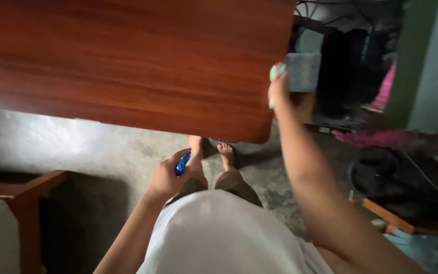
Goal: Cleaning a wooden desk and a computer monitor using a spray bottle and a cloth.
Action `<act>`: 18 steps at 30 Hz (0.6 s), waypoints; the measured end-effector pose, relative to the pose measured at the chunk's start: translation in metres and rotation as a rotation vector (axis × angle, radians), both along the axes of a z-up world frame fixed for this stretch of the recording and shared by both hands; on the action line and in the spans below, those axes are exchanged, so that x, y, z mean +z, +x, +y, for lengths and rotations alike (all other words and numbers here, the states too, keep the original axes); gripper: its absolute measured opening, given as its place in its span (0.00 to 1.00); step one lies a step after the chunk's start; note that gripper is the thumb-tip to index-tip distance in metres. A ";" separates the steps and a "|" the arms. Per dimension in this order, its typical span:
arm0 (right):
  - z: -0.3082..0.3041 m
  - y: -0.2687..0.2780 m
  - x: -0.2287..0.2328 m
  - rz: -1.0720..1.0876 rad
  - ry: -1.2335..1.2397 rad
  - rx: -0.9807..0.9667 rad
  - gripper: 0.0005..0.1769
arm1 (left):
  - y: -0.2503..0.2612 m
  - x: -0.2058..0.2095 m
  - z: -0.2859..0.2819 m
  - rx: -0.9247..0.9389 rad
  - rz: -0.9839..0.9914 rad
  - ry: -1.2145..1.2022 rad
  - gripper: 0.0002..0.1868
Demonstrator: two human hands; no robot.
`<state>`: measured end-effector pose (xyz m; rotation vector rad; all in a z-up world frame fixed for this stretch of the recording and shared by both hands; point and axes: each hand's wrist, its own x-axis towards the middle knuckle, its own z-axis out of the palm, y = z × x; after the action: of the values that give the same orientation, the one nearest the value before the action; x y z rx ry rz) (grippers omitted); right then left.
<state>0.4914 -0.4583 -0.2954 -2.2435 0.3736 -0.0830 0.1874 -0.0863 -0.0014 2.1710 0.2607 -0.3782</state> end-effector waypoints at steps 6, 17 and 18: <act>-0.007 -0.176 -0.033 -0.029 0.094 0.110 0.27 | -0.034 0.007 -0.052 0.005 -0.091 0.005 0.23; 0.051 -0.217 0.004 0.198 0.022 -0.412 0.25 | -0.083 0.013 -0.076 0.200 0.024 0.048 0.25; 0.035 -0.216 -0.019 0.217 0.009 -0.471 0.24 | -0.084 0.008 -0.075 0.192 0.011 0.048 0.25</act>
<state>0.2755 -0.4230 -0.3144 -2.1185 1.0123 -0.0839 0.1037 -0.1614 0.0064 2.1684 0.4845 -0.2773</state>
